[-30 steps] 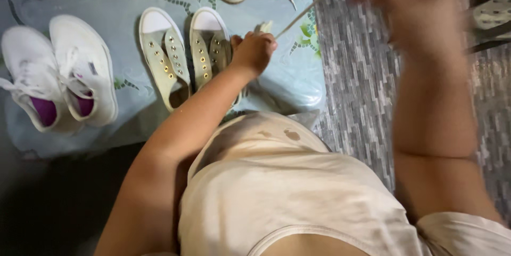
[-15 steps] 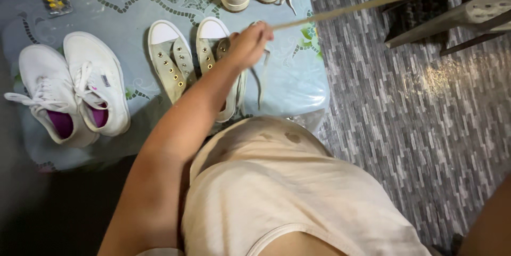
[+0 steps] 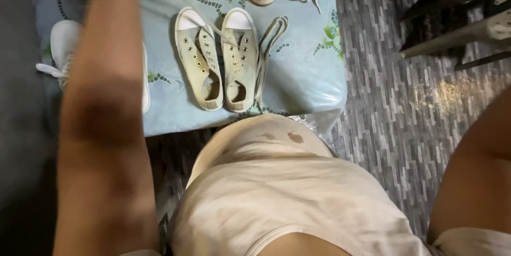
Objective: The person removes laces from a pair of white sneakers and a pair of light green canvas shoes, then re-laces each shoe by threading the laces through the eyelets and tying them. The shoes remain on a patterned surface throughout.
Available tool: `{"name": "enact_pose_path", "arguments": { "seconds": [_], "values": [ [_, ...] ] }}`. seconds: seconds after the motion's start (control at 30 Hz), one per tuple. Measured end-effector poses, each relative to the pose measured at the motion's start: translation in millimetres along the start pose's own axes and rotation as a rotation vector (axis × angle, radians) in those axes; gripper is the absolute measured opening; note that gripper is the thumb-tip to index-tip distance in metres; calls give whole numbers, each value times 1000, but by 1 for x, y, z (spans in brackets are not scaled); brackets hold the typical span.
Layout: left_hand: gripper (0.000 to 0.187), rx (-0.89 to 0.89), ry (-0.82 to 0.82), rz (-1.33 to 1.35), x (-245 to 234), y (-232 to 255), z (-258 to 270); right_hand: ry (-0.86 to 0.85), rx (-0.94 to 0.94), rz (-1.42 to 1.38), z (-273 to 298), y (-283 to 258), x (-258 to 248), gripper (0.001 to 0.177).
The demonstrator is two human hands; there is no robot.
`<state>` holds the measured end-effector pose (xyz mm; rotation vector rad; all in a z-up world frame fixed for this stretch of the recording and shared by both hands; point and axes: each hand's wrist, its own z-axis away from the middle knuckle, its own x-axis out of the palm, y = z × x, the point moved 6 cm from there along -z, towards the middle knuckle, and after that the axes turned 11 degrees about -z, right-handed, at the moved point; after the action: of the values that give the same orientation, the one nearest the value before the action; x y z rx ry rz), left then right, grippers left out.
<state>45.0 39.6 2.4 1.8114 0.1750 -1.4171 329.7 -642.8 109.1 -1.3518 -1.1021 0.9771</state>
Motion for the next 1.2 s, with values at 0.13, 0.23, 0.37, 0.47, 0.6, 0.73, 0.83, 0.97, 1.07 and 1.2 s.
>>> {"name": "enact_pose_path", "arguments": {
  "seconds": [0.13,0.23,0.37,0.47,0.6,0.73,0.83,0.97,1.07,1.2],
  "values": [
    [25,53,-12,-39,9,-15,35,26,86,-71,-5,26,11,5],
    [28,103,-10,-51,-2,-17,8,-48,194,-165,22,64,67,5],
    [33,199,-37,-65,0,-17,-2,-317,469,-279,109,116,161,5],
    [37,283,-76,-60,23,-12,29,-523,720,-285,190,138,211,5],
    [48,411,57,-123,33,14,77,-642,871,-494,255,134,253,7],
    [46,256,161,-318,10,22,129,-759,789,-462,286,128,297,11],
    [12,149,28,-246,21,24,162,-871,761,-398,313,133,328,19],
    [9,64,135,-144,32,19,173,-974,661,-224,339,142,354,17],
    [10,-11,133,-44,42,7,170,-999,617,-144,346,148,366,21],
    [13,-54,186,33,50,0,174,-973,727,-67,349,166,374,22]
  ]
}}
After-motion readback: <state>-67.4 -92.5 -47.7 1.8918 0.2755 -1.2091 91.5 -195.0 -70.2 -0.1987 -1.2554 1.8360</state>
